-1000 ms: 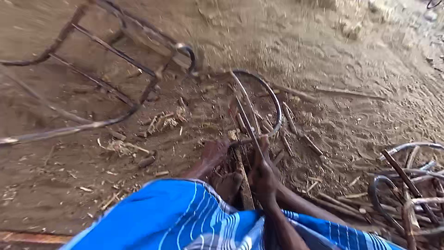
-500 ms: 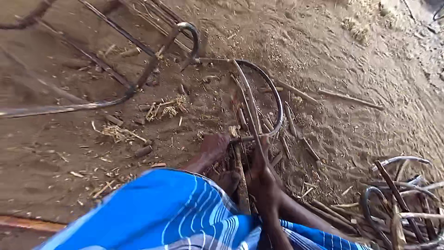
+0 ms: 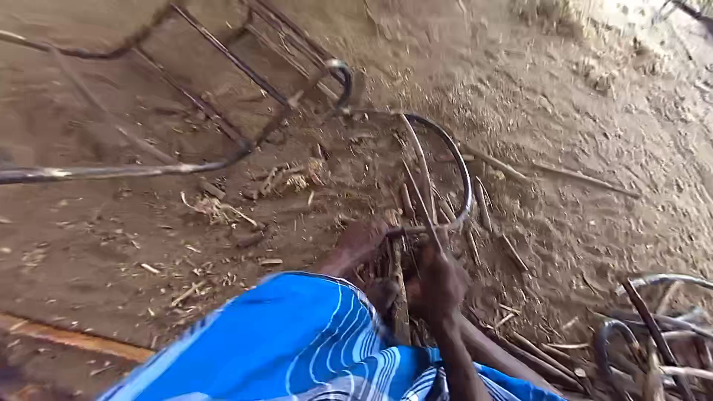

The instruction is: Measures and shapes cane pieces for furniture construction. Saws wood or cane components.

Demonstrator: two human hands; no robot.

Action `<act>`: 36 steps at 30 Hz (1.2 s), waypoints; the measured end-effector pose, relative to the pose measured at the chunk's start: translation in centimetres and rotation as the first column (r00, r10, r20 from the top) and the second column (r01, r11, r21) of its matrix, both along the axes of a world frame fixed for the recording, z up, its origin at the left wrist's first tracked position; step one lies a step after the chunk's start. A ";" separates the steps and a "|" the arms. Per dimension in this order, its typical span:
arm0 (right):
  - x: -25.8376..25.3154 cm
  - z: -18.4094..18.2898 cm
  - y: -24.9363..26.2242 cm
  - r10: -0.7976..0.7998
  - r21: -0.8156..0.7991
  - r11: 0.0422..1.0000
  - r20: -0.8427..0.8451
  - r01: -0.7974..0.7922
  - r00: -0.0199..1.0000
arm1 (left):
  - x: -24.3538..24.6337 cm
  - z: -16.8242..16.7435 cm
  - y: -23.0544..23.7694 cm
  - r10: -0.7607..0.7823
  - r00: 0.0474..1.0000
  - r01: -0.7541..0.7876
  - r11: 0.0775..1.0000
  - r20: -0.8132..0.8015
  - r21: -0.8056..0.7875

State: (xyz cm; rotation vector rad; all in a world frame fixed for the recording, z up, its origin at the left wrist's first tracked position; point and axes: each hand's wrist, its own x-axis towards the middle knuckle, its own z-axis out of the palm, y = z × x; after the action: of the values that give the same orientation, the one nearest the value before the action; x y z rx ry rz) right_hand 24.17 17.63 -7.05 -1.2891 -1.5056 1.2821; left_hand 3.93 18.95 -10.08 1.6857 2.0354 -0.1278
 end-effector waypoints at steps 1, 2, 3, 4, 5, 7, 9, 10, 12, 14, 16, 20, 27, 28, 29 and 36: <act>-0.7 -0.9 0.8 0.008 -0.001 1.000 -0.036 -0.008 0.999 | 0.3 -0.3 0.1 -0.014 1.000 0.014 1.000 -0.004 0.025; -0.8 -1.4 1.2 0.031 -0.021 0.999 -0.087 -0.033 0.996 | 0.2 -0.2 0.4 -0.019 1.000 0.019 0.998 -0.005 0.052; -0.3 -1.5 0.1 0.037 -0.037 0.998 -0.148 -0.043 0.988 | 0.2 -0.1 0.1 -0.029 1.000 0.029 0.998 0.001 0.055; 0.6 -1.4 -1.6 0.021 -0.048 0.998 -0.198 -0.031 0.980 | 0.1 0.3 -0.1 -0.040 0.999 0.040 0.998 0.006 0.051; 1.9 -1.1 -3.6 -0.018 -0.062 0.998 -0.252 0.002 0.968 | 0.0 0.5 -0.1 -0.045 0.999 0.044 0.997 0.004 0.061; 3.2 -1.3 -6.1 -0.110 -0.063 0.994 -0.342 0.093 0.933 | -0.2 0.6 0.0 -0.020 1.000 0.020 0.996 0.003 0.087; 2.1 -2.0 -5.5 -0.105 -0.021 0.994 -0.311 0.104 0.945 | -0.7 -0.1 0.3 -0.009 1.000 0.009 0.996 0.000 0.092; 1.5 -2.6 -4.8 -0.066 -0.022 0.998 -0.233 0.063 0.970 | -0.6 -0.3 0.1 -0.013 1.000 0.013 0.997 0.006 0.071; 0.3 -3.4 -2.8 -0.030 -0.061 0.998 -0.091 0.024 0.995 | 0.0 -0.1 0.0 -0.025 1.000 0.024 0.999 0.013 0.044; 0.0 -2.8 -1.8 -0.009 -0.018 1.000 -0.072 0.008 0.997 | -0.3 0.1 0.2 -0.029 1.000 0.029 0.998 -0.002 0.060; 2.1 -0.1 -4.1 -0.012 -0.006 1.000 -0.045 0.012 0.999 | -0.2 0.5 -0.2 -0.026 1.000 0.026 0.998 -0.006 0.059; 1.9 3.8 -3.7 -0.042 0.030 0.999 0.015 0.042 0.999 | -0.8 0.7 0.5 -0.015 1.000 0.014 0.997 0.006 0.071; 1.6 3.5 -1.4 0.037 -0.061 0.997 -0.053 -0.040 0.998 | 0.1 0.5 0.1 -0.036 0.999 0.037 0.998 -0.023 0.052; 2.0 4.1 -2.0 -0.009 -0.074 0.997 -0.119 0.000 0.993 | -0.2 0.4 0.2 -0.037 0.999 0.038 0.998 -0.026 0.058; 1.3 4.1 -1.6 -0.026 -0.074 0.997 -0.134 0.016 0.991 | -0.7 0.3 0.5 -0.030 0.999 0.031 0.998 -0.016 0.062; 0.7 2.1 -0.7 0.066 -0.098 0.993 -0.070 -0.073 0.995 | -0.4 -0.1 -0.1 -0.018 1.000 0.016 0.997 0.022 0.076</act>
State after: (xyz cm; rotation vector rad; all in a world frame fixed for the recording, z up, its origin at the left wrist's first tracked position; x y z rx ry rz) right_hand 24.86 16.96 -4.96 -1.2538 -1.4667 1.4477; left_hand 3.50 18.87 -10.17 1.7426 2.0328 -0.0380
